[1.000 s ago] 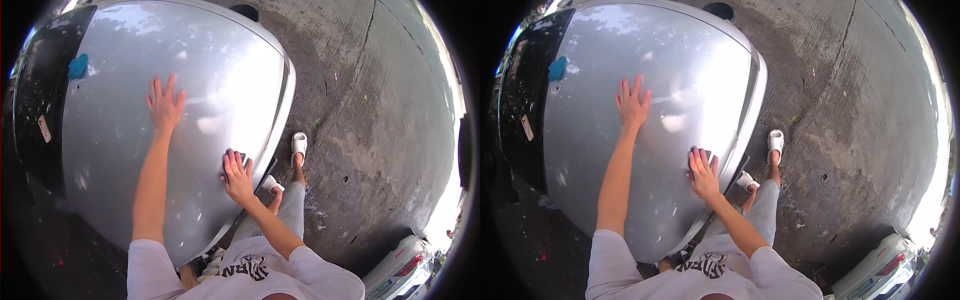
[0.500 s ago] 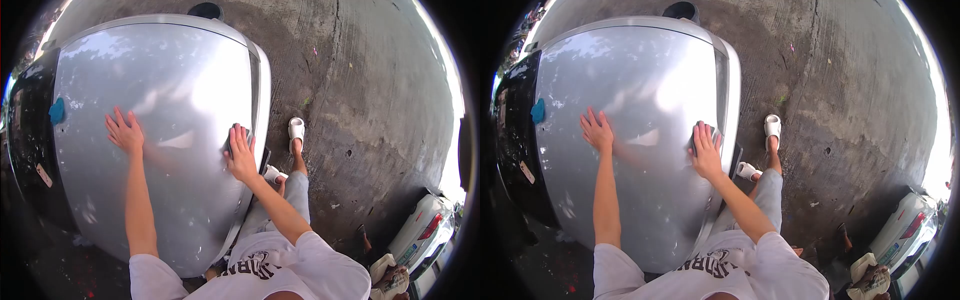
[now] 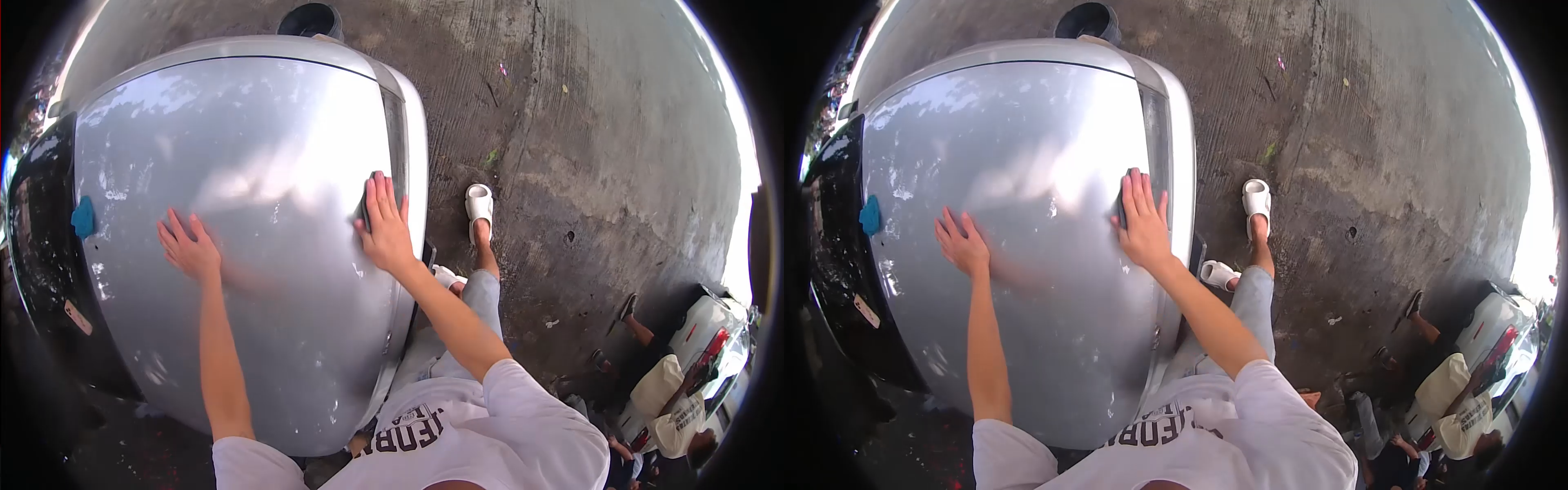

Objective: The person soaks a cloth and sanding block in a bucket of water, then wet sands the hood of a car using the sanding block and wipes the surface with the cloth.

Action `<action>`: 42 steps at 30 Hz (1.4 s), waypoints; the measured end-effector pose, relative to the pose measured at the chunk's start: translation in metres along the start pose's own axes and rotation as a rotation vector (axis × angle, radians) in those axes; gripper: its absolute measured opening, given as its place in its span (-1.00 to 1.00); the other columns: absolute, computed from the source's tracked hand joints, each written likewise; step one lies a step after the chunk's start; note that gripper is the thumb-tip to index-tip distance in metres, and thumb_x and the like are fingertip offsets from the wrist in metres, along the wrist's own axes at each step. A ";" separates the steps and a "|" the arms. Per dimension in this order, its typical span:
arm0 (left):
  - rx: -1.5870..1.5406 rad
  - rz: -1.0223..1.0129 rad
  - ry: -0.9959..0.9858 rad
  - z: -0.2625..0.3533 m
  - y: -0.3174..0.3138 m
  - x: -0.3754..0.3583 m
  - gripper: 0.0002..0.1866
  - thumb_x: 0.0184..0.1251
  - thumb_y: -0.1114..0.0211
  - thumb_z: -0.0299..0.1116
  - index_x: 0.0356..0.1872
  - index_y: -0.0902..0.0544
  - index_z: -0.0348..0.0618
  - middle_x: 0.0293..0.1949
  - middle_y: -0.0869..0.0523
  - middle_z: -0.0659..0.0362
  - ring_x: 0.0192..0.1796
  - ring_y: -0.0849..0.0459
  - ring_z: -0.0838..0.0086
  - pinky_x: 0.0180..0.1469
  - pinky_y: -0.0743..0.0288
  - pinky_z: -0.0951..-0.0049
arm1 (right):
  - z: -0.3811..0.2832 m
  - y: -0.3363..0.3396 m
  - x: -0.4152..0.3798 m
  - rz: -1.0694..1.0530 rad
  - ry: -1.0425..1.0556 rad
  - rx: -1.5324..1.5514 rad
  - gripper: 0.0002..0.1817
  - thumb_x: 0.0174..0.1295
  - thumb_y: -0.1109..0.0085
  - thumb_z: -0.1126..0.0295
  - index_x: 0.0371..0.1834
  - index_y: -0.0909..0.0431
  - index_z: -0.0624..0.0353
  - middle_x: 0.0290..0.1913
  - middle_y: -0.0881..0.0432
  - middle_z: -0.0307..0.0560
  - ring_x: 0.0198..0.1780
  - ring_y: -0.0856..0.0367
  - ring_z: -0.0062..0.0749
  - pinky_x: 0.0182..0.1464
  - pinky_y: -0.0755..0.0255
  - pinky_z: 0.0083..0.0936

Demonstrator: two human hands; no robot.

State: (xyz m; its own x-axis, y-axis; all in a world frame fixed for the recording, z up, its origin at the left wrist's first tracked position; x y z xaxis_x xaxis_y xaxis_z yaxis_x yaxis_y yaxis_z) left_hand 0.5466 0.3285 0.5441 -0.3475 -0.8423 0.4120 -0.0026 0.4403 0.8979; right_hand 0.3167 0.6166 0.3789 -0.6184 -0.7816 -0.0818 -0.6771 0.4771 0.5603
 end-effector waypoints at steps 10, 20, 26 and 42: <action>0.018 0.011 -0.002 0.005 0.006 -0.005 -0.37 0.57 -0.02 0.16 0.55 -0.33 0.21 0.59 -0.22 0.03 0.61 -0.15 0.16 0.55 -0.02 -0.09 | -0.007 -0.045 -0.122 -0.152 -0.057 0.064 -0.04 0.35 -0.18 0.21 0.68 0.17 0.26 0.70 0.19 0.27 0.70 0.24 0.21 0.55 0.27 0.38; 0.007 0.081 0.019 0.000 0.004 -0.003 -0.36 0.55 -0.02 0.20 0.54 -0.35 0.25 0.57 -0.27 0.04 0.60 -0.19 0.18 0.53 -0.05 -0.12 | -0.011 0.035 0.111 0.192 0.050 -0.072 -0.28 0.50 0.01 0.09 0.63 -0.08 0.16 0.68 -0.04 0.01 0.67 0.00 -0.04 0.54 0.07 0.35; 0.001 0.047 0.061 0.000 -0.004 -0.011 -0.36 0.53 -0.06 0.20 0.55 -0.33 0.29 0.59 -0.22 0.06 0.63 -0.12 0.18 0.58 0.02 -0.12 | -0.004 -0.026 -0.100 -0.167 -0.125 -0.017 -0.18 0.42 -0.11 0.20 0.69 0.03 0.06 0.72 0.09 0.01 0.70 0.11 -0.01 0.51 0.18 0.47; 0.115 0.152 0.013 -0.049 -0.058 -0.039 -0.41 0.56 -0.02 0.22 0.53 -0.33 0.44 0.54 -0.34 0.14 0.56 -0.29 0.24 0.47 -0.20 -0.06 | -0.023 -0.047 -0.058 -0.126 0.066 -0.208 -0.12 0.43 -0.13 0.09 0.69 0.10 0.12 0.73 0.14 -0.08 0.72 0.16 -0.14 0.58 0.24 0.31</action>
State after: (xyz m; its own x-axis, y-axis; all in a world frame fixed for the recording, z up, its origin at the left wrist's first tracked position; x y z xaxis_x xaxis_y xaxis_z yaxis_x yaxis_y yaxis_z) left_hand 0.6068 0.3207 0.4837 -0.3398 -0.7672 0.5441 -0.0585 0.5946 0.8019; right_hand 0.3938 0.6305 0.3766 -0.5023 -0.8575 -0.1109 -0.6462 0.2871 0.7071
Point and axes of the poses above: each hand's wrist, its own x-axis towards the middle knuckle, its own y-axis out of the back of the hand, z = x × y, the point moved 8 cm from there along x, towards the middle knuckle
